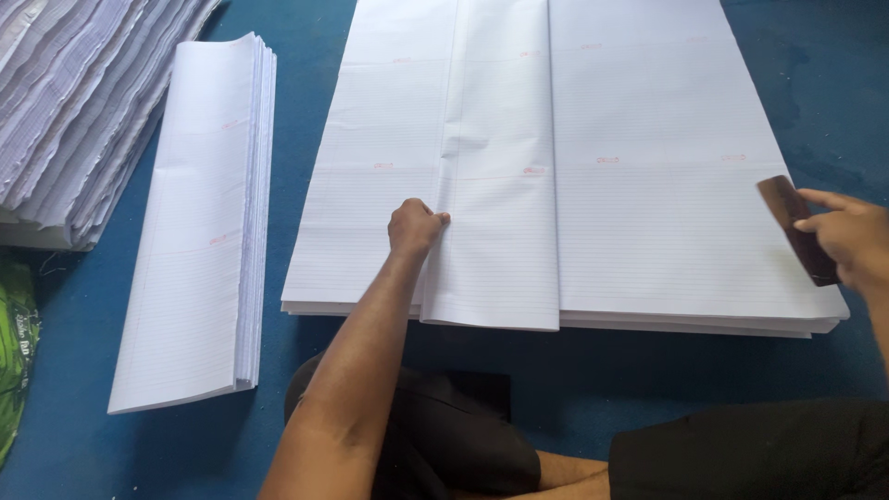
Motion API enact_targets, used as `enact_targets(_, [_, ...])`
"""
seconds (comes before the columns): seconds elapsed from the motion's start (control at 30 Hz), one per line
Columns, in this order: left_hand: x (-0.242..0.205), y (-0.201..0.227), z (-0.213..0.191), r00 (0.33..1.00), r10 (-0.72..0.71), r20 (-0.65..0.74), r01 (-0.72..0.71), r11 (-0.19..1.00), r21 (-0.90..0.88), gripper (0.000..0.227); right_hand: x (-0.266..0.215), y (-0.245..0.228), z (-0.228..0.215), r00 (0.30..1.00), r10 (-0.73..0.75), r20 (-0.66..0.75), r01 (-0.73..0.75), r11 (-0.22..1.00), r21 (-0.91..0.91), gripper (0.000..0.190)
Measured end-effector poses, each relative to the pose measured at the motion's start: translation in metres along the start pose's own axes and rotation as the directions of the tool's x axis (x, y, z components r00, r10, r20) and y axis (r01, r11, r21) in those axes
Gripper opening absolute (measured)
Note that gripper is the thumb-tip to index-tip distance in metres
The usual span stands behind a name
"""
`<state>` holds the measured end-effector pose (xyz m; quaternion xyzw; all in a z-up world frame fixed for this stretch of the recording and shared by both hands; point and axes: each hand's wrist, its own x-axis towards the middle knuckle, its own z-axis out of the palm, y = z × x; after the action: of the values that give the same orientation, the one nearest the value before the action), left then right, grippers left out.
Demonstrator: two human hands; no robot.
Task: The person folds large sheets of lined paper in half and presses the crease with a small wooden block. They repeat this process for multiple sheets, stacking the folded papers to the side.
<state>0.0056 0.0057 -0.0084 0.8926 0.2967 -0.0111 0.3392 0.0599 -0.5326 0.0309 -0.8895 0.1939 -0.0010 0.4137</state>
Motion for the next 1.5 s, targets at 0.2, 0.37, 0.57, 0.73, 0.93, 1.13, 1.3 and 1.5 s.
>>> enact_targets(0.2, [-0.009,0.004,-0.003,0.999,0.031,-0.028,-0.03,0.999,0.04,0.034,0.047,0.047,-0.011,0.978,0.209,-0.009,-0.209,0.977,-0.032,0.048])
enact_targets(0.37, [-0.032,0.016,-0.005,0.985,0.094,-0.142,-0.089,0.995,0.044,0.036,0.079,0.091,-0.008,0.991,0.132,-0.034,-0.127,0.985,0.118,0.048])
enact_targets(0.57, [-0.06,0.042,0.01,0.831,0.517,-0.206,-0.353,0.776,0.523,0.017,0.084,0.103,-0.008,0.969,0.218,-0.115,-0.189,0.956,0.224,0.04])
enact_targets(0.73, [-0.08,0.079,0.034,0.819,0.573,-0.022,-0.518,0.756,0.4,0.025,0.063,0.09,-0.003,0.961,0.216,-0.171,-0.202,0.975,0.098,0.04])
enact_targets(0.93, [-0.093,0.122,0.055,0.849,0.521,0.084,-0.513,0.778,0.363,0.06,0.058,0.099,0.004,0.964,0.201,-0.171,-0.218,0.973,-0.082,0.045])
enact_targets(1.13, [-0.081,0.147,0.065,0.893,0.434,0.12,-0.445,0.81,0.382,0.063,0.078,0.119,0.005,0.973,0.038,-0.229,-0.111,0.943,-0.314,0.049])
enact_targets(1.3, [-0.063,0.171,0.07,0.922,0.343,0.179,-0.387,0.823,0.416,0.059,0.063,0.068,-0.002,0.961,-0.109,-0.256,0.042,0.966,-0.255,0.043])
enact_targets(1.5, [-0.036,0.195,0.088,0.937,0.301,0.176,-0.338,0.659,0.672,0.075,0.002,-0.031,0.012,0.982,-0.169,-0.089,0.148,0.968,-0.203,0.04])
